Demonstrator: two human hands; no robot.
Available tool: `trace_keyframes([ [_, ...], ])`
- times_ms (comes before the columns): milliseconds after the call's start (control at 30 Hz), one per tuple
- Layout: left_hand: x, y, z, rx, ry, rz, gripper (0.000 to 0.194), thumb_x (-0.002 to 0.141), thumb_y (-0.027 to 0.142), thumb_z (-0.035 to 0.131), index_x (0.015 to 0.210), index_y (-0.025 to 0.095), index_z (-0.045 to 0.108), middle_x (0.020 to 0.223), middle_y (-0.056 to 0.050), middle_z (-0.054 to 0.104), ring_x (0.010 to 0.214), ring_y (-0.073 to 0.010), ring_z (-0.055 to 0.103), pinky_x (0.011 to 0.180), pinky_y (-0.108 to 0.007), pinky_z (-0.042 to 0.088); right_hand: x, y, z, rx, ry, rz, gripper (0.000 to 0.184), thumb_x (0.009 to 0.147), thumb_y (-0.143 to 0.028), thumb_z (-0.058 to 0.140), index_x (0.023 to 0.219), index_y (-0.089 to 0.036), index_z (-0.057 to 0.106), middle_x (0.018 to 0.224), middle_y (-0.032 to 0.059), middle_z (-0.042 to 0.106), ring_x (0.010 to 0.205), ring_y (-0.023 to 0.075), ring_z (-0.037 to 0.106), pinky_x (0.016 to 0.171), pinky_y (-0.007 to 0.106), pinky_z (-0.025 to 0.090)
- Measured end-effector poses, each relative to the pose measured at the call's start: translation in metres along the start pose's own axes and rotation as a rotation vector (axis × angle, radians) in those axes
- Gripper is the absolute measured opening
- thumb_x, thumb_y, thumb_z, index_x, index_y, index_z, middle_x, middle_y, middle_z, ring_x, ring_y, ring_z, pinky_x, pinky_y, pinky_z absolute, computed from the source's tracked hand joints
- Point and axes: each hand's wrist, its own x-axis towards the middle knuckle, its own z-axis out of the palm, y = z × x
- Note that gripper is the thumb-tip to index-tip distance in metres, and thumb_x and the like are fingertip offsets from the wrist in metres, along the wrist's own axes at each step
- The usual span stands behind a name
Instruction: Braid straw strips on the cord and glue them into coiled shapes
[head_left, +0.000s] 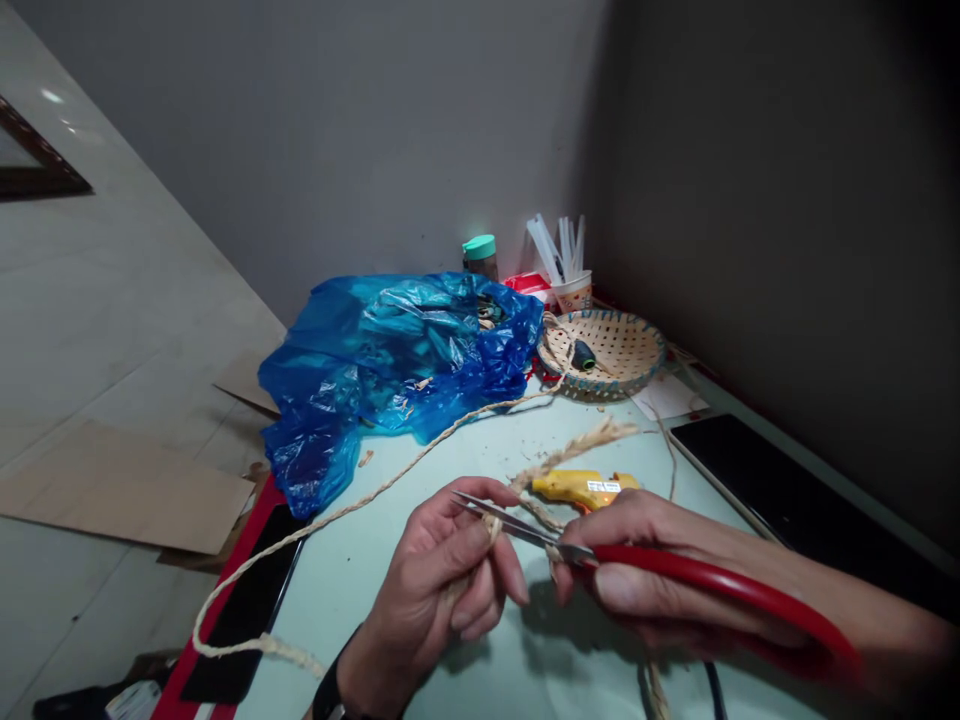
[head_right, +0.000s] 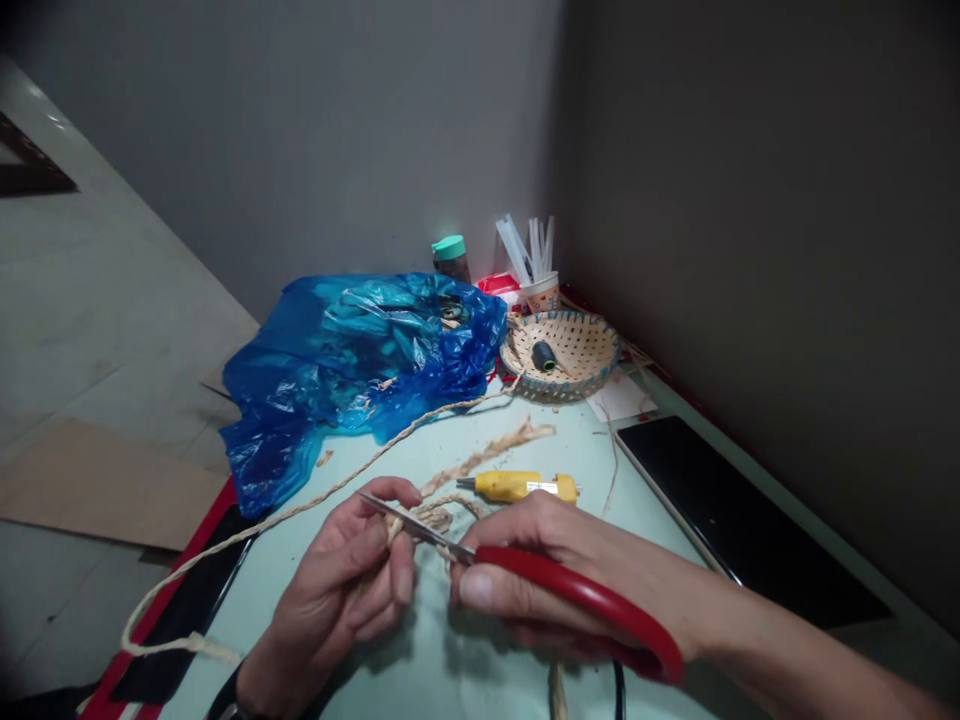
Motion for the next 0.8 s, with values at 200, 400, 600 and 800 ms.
trace_keyframes([
  [200,0.002,-0.002,0.008,0.116,0.144,0.066,0.013,0.090,0.026,0.064,0.086,0.015,0.063,0.065,-0.006,0.074,0.031,-0.0005,0.035,0.034,-0.012,0.033,0.005,-0.002,0.002,-0.213,0.103,-0.128,0.045,0.091,-0.057,0.057,0.097,-0.012,0.061,0.060,-0.0057,0.038,0.050,0.0067,0.033,0.043,0.018,0.026],
  [400,0.000,-0.002,0.007,0.181,0.178,0.069,0.016,0.090,0.029,0.065,0.082,0.016,0.059,0.062,-0.005,0.073,0.030,-0.0003,0.033,0.034,-0.012,0.031,0.010,0.001,0.007,-0.395,0.167,-0.224,0.040,0.094,-0.051,0.053,0.084,-0.013,0.062,0.063,-0.0043,0.036,0.059,0.0098,0.033,0.052,0.022,0.028],
  [600,-0.001,0.000,0.005,0.153,0.112,0.083,0.013,0.089,0.027,0.065,0.082,0.016,0.062,0.066,-0.007,0.075,0.030,-0.0005,0.035,0.034,-0.011,0.031,-0.005,-0.010,-0.002,-0.578,0.333,-0.258,0.036,0.095,-0.049,0.050,0.087,-0.017,0.063,0.069,-0.0005,0.053,0.059,0.0121,0.046,0.053,0.022,0.036],
  [800,-0.005,0.002,0.009,0.070,-0.058,0.072,0.010,0.089,0.025,0.066,0.082,0.018,0.068,0.062,-0.007,0.076,0.030,-0.0009,0.031,0.035,-0.011,0.032,-0.002,0.013,-0.066,-1.282,0.800,-0.117,0.031,0.091,-0.031,0.049,0.114,-0.014,0.063,0.092,0.0135,0.065,0.079,0.0252,0.060,0.070,0.033,0.045],
])
